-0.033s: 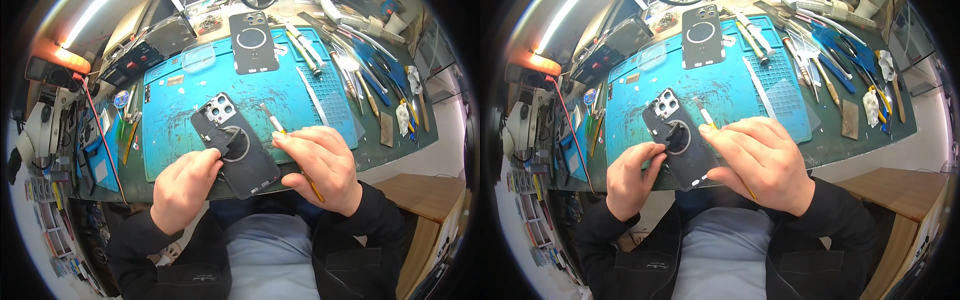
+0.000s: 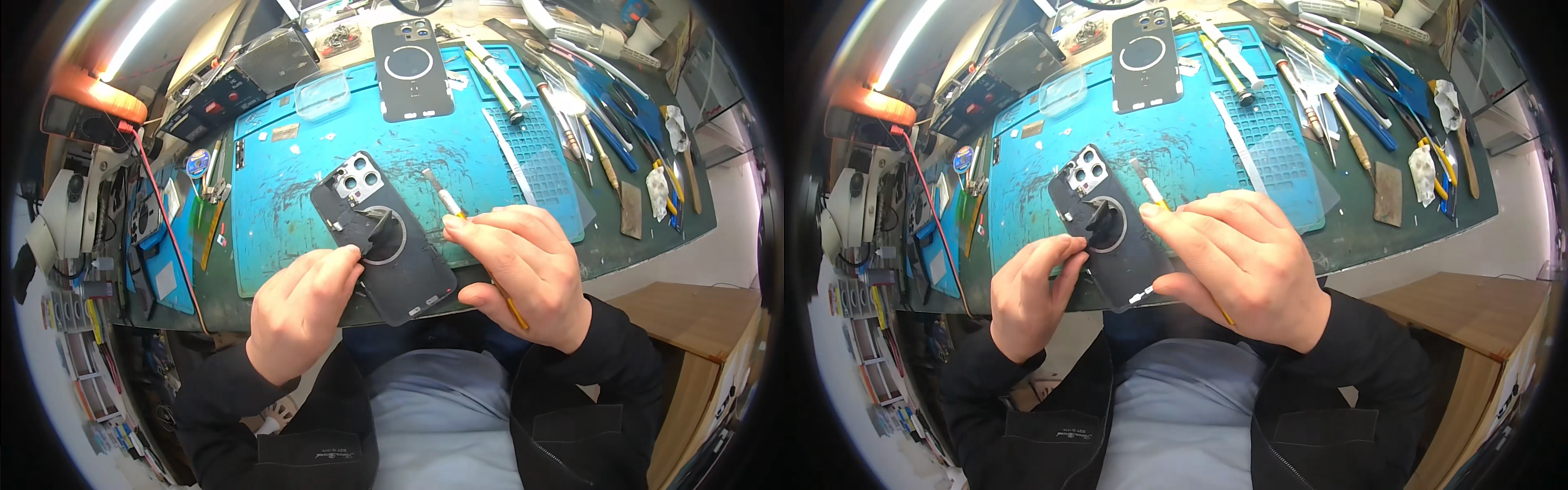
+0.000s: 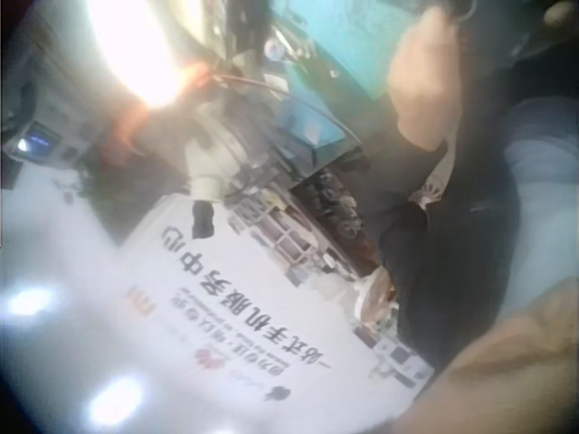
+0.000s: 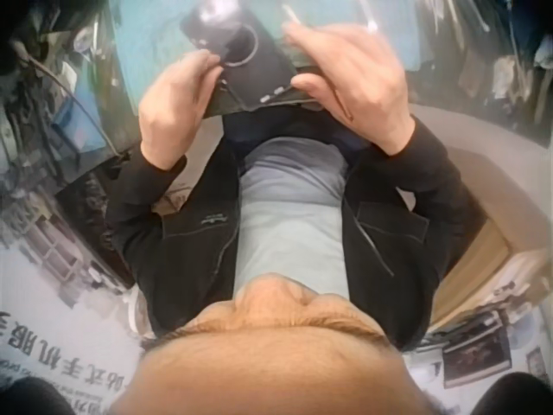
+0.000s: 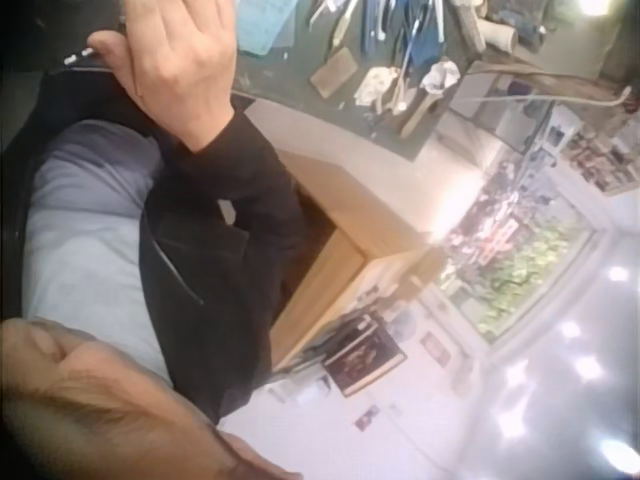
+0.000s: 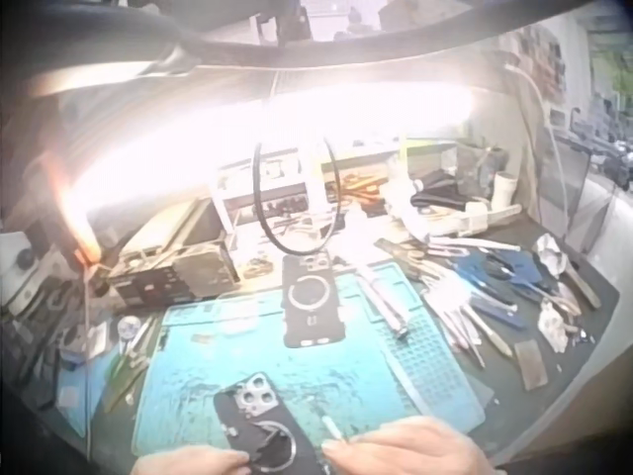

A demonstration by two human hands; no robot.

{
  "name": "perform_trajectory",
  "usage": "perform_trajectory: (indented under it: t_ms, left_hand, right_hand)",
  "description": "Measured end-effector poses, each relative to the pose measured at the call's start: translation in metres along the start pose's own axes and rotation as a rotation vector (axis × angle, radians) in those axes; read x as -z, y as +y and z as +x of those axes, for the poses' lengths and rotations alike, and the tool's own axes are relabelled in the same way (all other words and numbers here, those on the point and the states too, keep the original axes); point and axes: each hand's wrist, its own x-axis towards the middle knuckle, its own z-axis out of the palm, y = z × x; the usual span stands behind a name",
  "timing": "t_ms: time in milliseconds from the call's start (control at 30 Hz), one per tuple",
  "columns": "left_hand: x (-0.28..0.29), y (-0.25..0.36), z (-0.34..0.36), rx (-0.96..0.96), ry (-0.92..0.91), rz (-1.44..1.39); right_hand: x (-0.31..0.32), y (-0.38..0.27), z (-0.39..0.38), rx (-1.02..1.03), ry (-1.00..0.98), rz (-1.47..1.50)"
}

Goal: The person removes a blue protective film from the back of a smartphone, then uses a small brush to clean adhesive residue from the camera module area and the wireless charging coil region. The person handles the phone and brush throughout the clip.

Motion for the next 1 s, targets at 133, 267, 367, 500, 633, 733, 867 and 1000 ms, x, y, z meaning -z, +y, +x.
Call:
perform_trajectory:
  t_ms: [133,267,367,500,633,733,867,1000]
  left_hand:
    - [-0.001,0.001,0.000,-0.045,-0.014,0.054]
    - [-0.002,0.001,0.001,-0.097,-0.035,0.113]
    - [-0.001,0.000,0.002,-0.125,-0.043,0.144]
    - [0.000,-0.003,0.007,-0.135,-0.061,0.135]
    - [0.001,-0.006,0.012,-0.129,-0.068,0.118]
    - [0.001,-0.008,0.015,-0.113,-0.067,0.080]
    - [0.004,-0.009,0.015,-0.063,-0.100,0.045]
    - [0.003,-0.012,0.014,-0.022,-0.109,-0.005]
  right_hand:
    - [-0.001,0.001,-0.001,0.009,0.024,0.000]
    - [0.000,0.001,-0.002,0.007,0.026,0.000]
    - [-0.001,0.001,-0.002,0.010,0.038,-0.003]
    - [-0.002,0.002,-0.003,0.010,0.049,-0.001]
    - [-0.002,0.003,-0.003,0.013,0.056,0.005]
    - [-0.003,0.004,-0.003,0.008,0.059,0.009]
    - [-0.003,0.003,-0.002,0.002,0.055,0.011]
    - [-0.004,0.003,-0.002,-0.002,0.057,0.003]
